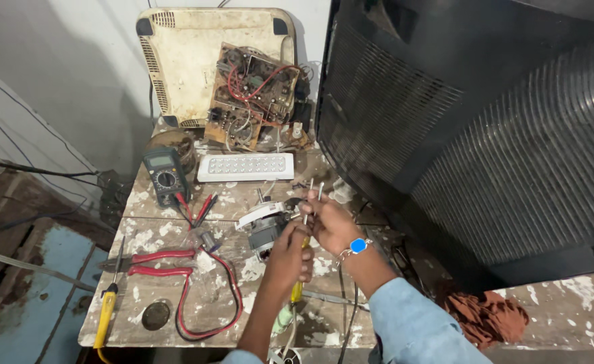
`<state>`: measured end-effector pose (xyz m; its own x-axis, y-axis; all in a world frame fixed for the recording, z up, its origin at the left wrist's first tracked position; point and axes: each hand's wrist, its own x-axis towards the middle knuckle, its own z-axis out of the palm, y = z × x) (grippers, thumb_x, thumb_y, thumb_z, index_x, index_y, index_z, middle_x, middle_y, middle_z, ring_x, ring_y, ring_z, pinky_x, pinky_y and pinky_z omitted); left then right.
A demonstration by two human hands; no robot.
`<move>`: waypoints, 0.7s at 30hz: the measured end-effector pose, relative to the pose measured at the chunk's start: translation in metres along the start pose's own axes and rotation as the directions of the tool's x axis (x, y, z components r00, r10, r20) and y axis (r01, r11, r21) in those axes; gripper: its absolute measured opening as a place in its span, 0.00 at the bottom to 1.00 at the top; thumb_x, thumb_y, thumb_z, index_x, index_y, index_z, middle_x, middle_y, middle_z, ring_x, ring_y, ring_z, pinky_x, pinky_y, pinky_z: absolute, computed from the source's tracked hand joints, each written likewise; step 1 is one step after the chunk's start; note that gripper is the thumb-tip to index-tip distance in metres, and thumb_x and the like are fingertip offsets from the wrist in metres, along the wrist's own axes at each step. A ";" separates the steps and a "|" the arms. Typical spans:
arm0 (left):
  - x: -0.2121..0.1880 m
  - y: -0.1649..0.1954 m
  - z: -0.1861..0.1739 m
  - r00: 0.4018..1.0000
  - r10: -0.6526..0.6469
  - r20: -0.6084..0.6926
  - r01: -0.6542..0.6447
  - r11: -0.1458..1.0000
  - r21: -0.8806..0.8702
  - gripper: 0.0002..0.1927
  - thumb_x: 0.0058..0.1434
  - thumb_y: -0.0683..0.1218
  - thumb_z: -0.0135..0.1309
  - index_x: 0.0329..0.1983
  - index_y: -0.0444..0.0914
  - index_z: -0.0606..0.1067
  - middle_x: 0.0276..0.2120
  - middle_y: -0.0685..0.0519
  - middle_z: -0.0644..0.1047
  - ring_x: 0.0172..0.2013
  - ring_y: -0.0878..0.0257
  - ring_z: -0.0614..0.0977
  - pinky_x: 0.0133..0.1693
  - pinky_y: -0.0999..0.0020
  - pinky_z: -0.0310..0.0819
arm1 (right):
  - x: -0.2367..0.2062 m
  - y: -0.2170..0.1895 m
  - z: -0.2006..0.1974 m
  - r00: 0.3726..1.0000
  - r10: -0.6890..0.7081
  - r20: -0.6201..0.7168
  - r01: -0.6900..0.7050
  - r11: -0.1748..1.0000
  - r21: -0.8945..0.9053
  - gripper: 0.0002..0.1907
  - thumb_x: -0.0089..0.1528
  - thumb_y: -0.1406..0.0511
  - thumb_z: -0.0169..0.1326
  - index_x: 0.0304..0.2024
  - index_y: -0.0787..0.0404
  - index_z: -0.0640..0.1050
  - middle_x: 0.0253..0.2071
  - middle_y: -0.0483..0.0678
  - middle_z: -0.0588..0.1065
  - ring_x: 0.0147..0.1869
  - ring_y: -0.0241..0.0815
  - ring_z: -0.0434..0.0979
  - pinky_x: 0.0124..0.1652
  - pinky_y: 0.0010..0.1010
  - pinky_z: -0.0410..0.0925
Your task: The person disassembles and reassembles a small electric motor on a cluttered workbench, using a screwdriver to loosen and tighten screws while holding the motor steady with the other hand. They briefly reach to a side table for an item, then return to working on the motor with the screwdriver.
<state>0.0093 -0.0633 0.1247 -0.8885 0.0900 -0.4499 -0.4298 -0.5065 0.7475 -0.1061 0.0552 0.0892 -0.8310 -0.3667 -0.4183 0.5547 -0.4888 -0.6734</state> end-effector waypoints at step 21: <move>-0.036 0.020 0.029 0.651 0.755 -0.075 -0.570 0.552 0.609 0.13 0.66 0.46 0.54 0.46 0.31 0.80 0.21 0.53 0.74 0.23 0.70 0.70 0.23 0.69 0.64 | -0.059 -0.033 0.053 0.966 -0.198 0.169 0.215 0.972 -0.090 0.11 0.71 0.60 0.50 0.38 0.58 0.75 0.29 0.40 0.69 0.30 0.31 0.61 0.34 0.22 0.61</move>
<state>0.0284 -0.0519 0.1698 -0.8912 -0.3879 0.2350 0.1714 0.1917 0.9664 -0.0730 0.0511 0.1691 -0.9050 -0.3909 -0.1676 0.3568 -0.4832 -0.7995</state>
